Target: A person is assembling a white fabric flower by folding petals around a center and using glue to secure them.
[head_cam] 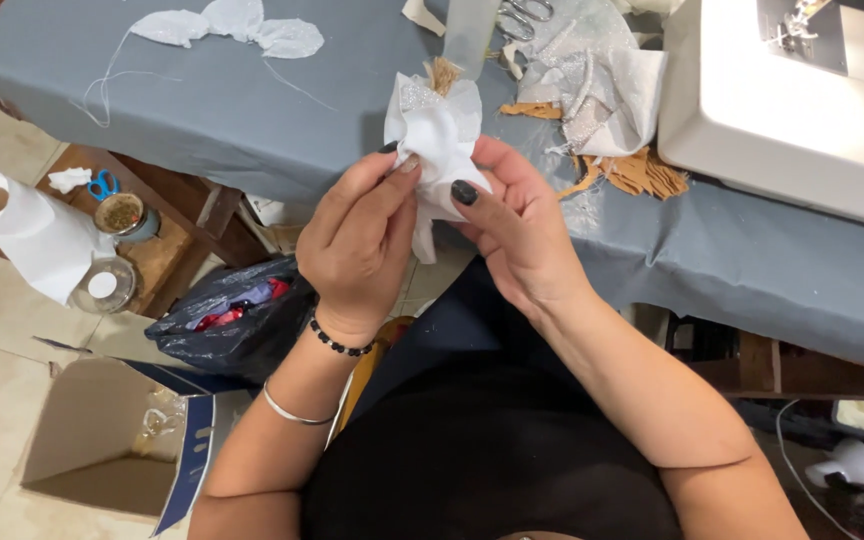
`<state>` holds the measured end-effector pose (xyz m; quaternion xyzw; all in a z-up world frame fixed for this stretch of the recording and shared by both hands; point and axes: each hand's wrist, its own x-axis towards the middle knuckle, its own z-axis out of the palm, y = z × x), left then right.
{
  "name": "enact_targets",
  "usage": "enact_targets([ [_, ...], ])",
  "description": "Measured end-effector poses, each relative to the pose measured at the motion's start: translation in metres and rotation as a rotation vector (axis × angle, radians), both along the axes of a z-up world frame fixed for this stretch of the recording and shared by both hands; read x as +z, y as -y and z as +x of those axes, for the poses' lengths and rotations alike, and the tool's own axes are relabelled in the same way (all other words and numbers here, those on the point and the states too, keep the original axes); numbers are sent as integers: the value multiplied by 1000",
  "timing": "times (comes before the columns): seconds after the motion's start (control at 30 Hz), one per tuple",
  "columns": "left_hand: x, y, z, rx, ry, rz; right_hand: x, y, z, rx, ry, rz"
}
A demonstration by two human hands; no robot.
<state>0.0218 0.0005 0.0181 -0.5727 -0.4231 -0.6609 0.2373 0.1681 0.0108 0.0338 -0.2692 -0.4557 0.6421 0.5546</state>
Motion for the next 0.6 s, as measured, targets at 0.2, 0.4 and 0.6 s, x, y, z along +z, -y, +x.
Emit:
enact_targets([
  [0.2,0,0,3,-30,-35,64,2,4,8,-65,26,-37],
  [0.4,3,-2,11,-45,-105,190,1,6,12,-28,14,-50],
  [0.6,7,0,9,-89,-187,283,17,13,13,-10,43,37],
])
